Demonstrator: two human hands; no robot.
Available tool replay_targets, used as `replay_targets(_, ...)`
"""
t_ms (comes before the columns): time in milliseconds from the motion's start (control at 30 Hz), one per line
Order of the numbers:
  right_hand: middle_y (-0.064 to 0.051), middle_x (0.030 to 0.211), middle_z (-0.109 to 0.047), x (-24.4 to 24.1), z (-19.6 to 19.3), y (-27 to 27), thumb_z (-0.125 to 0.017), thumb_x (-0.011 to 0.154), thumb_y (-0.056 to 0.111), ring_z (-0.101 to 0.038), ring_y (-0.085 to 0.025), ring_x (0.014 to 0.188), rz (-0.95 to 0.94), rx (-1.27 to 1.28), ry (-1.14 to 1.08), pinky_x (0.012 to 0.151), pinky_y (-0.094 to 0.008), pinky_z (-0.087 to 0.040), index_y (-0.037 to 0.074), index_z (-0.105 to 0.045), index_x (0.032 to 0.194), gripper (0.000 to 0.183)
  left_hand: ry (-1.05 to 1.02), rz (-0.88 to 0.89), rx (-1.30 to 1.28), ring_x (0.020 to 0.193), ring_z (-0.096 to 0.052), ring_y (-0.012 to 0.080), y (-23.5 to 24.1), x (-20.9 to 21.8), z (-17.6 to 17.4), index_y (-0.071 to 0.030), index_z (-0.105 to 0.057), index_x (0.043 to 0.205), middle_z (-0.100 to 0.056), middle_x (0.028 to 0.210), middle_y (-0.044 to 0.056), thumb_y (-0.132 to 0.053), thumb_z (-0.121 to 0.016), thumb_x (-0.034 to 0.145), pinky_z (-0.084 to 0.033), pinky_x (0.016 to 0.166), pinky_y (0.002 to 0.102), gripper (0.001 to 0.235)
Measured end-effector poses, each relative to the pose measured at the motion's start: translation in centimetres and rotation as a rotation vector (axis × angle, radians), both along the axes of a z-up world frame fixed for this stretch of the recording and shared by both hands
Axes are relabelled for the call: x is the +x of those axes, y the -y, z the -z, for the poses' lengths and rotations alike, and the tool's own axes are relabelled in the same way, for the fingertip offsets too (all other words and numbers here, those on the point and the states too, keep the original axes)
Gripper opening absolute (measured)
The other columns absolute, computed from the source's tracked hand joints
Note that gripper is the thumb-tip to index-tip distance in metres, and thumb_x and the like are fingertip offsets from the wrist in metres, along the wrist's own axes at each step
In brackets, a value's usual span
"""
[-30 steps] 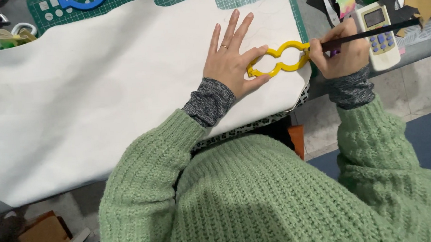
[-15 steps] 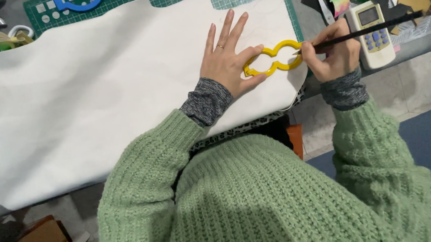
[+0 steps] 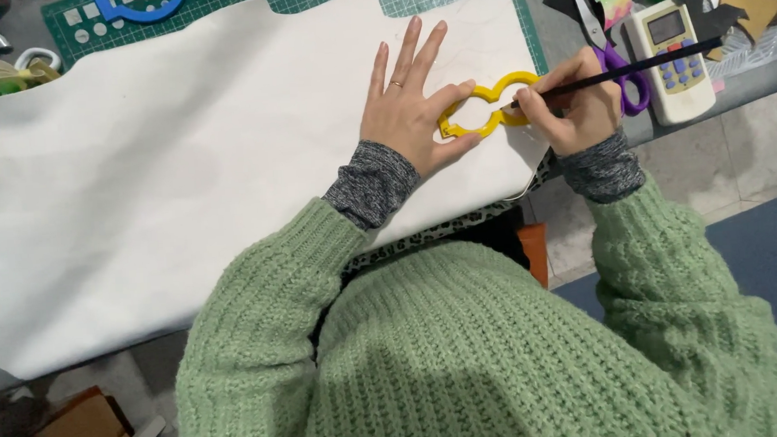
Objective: Tracing a template onto material and cutting it out with scissors to make accessories.
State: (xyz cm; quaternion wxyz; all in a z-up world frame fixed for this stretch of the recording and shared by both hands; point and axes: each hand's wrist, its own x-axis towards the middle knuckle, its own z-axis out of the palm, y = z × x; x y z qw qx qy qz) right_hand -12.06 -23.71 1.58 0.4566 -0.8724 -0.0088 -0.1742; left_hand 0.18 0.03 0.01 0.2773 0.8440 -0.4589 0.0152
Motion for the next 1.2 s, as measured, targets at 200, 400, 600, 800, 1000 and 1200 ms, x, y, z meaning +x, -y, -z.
replay_targets(200,-0.016,0.096,-0.073,0.1,0.1,2.8,-0.078,0.108,0.018,-0.077,-0.020,0.086,-0.011,-0.161,-0.031,0.076,-0.029,-0.063,0.000,-0.054,0.106,0.030,-0.001,-0.007,-0.005,0.156,-0.006,0.0331,0.1,-0.1,0.0,-0.028,-0.074,0.120,-0.017,0.168,0.014,-0.066,-0.077,0.083,-0.003,0.127,0.062,0.053)
replay_targets(400,-0.010,0.082,-0.068,1.8,-0.4,6.5,-0.077,0.105,0.026,-0.071,-0.017,0.074,-0.110,-0.330,-0.179,0.068,-0.029,-0.057,0.002,-0.054,0.104,0.033,0.007,-0.015,0.002,0.156,-0.006,0.0339,0.1,-0.2,-0.2,-0.029,-0.074,0.120,-0.017,0.168,0.014,-0.066,-0.076,0.083,-0.003,0.127,0.061,0.052)
replay_targets(600,-0.009,0.081,-0.066,3.0,-0.9,7.2,-0.074,0.105,0.024,-0.070,-0.018,0.073,-0.187,-0.403,-0.194,0.067,-0.030,-0.055,0.001,-0.052,0.103,0.032,-0.003,-0.013,0.002,0.156,-0.006,0.0342,0.1,-0.2,-0.2,-0.029,-0.074,0.119,-0.017,0.168,0.014,-0.065,-0.076,0.083,-0.002,0.126,0.061,0.051)
replay_targets(800,-0.008,0.081,-0.066,3.4,0.0,8.8,-0.071,0.108,0.025,-0.070,-0.018,0.072,-0.229,-0.357,-0.164,0.063,-0.028,-0.055,0.003,-0.049,0.106,0.031,-0.013,-0.015,0.005,0.156,-0.005,0.0341,0.1,-0.2,-0.4,-0.030,-0.074,0.119,-0.017,0.168,0.014,-0.065,-0.075,0.083,-0.003,0.127,0.061,0.051)
replay_targets(1000,-0.010,0.082,-0.067,2.8,-1.8,7.1,-0.075,0.102,0.024,-0.070,-0.021,0.073,-0.190,-0.552,-0.168,0.064,-0.032,-0.056,0.004,-0.053,0.106,0.030,-0.003,-0.009,-0.001,0.156,-0.005,0.0345,0.1,-0.2,-0.1,-0.029,-0.073,0.120,-0.017,0.168,0.015,-0.066,-0.075,0.084,-0.003,0.126,0.062,0.052)
replay_targets(1200,-0.010,0.109,-0.072,2.2,-5.4,4.8,-0.061,0.113,0.014,-0.074,-0.023,0.098,-0.335,-0.378,-0.005,0.081,-0.030,-0.059,0.006,-0.057,0.123,0.014,-0.006,0.004,-0.006,0.155,-0.008,0.0351,0.0,0.0,0.0,-0.027,-0.073,0.121,-0.018,0.166,0.016,-0.065,-0.075,0.084,-0.007,0.126,0.063,0.054)
